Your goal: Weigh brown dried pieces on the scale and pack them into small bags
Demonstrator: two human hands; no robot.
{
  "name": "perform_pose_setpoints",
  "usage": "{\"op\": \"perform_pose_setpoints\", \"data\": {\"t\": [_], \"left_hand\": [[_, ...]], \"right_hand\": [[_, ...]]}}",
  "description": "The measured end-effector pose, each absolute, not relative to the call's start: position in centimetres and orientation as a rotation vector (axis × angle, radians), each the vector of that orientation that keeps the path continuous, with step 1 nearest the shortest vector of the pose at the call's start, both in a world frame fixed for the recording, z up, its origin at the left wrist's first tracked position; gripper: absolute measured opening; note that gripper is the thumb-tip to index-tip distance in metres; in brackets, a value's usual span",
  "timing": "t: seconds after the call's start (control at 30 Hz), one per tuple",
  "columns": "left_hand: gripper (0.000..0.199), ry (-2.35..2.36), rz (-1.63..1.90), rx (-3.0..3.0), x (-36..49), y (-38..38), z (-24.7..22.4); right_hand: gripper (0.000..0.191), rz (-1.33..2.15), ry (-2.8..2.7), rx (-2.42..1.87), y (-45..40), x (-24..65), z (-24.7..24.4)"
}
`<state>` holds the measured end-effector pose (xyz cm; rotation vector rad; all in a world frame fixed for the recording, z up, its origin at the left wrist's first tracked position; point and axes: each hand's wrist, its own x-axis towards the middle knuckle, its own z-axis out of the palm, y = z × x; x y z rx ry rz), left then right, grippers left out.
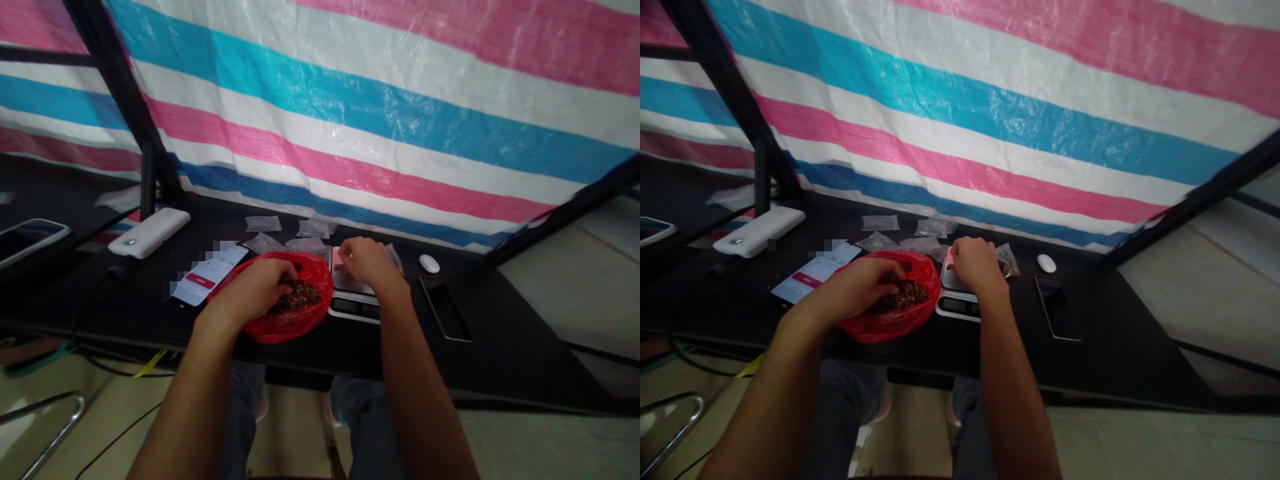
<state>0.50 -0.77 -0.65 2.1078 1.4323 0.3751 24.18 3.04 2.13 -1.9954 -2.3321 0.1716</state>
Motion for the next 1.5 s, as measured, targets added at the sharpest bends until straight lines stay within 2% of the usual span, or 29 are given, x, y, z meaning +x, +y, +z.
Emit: {"op": "perform_pose_setpoints", "data": {"t": [0.13,0.33,0.6,0.77,1.0,1.17,1.37,1.5], "left_hand": [[0.029,1.453,0.389,2.105,0.5,-0.8,-0.5],[0.031,1.4,0.284,2.121,0.5,-0.7,-1.0],[0.021,1.422,0.231,2.125,0.9,-0.5,-1.4],[0.017,1.456,0.249,2.109,0.8,-0.4,-1.9],[0.02,1.472,0.211,2.143,0.9,-0.4,-1.8],[0.02,1.437,0.204,2.136,1.1,-0.2,-2.1],[0.017,1.467,0.213,2.119,1.2,-0.4,-1.9],[0.016,1.485,0.219,2.118,1.1,-0.5,-1.8]], "right_hand": [[0.027,0.264,-2.419,-1.758,3.2,24.7,1.8],[0.02,0.295,-2.424,-1.878,3.1,24.7,0.7],[0.024,0.236,-2.4,-1.907,3.0,23.9,1.0],[0.018,0.152,-2.343,-1.765,2.6,24.5,2.3],[0.02,0.329,-2.05,-1.631,2.2,29.0,3.6],[0.012,0.433,-2.121,-1.68,1.8,29.4,3.5],[0.024,0.325,-2.174,-1.637,2.1,28.4,3.6],[0.019,0.202,-2.219,-1.66,2.7,26.3,2.8]]}}
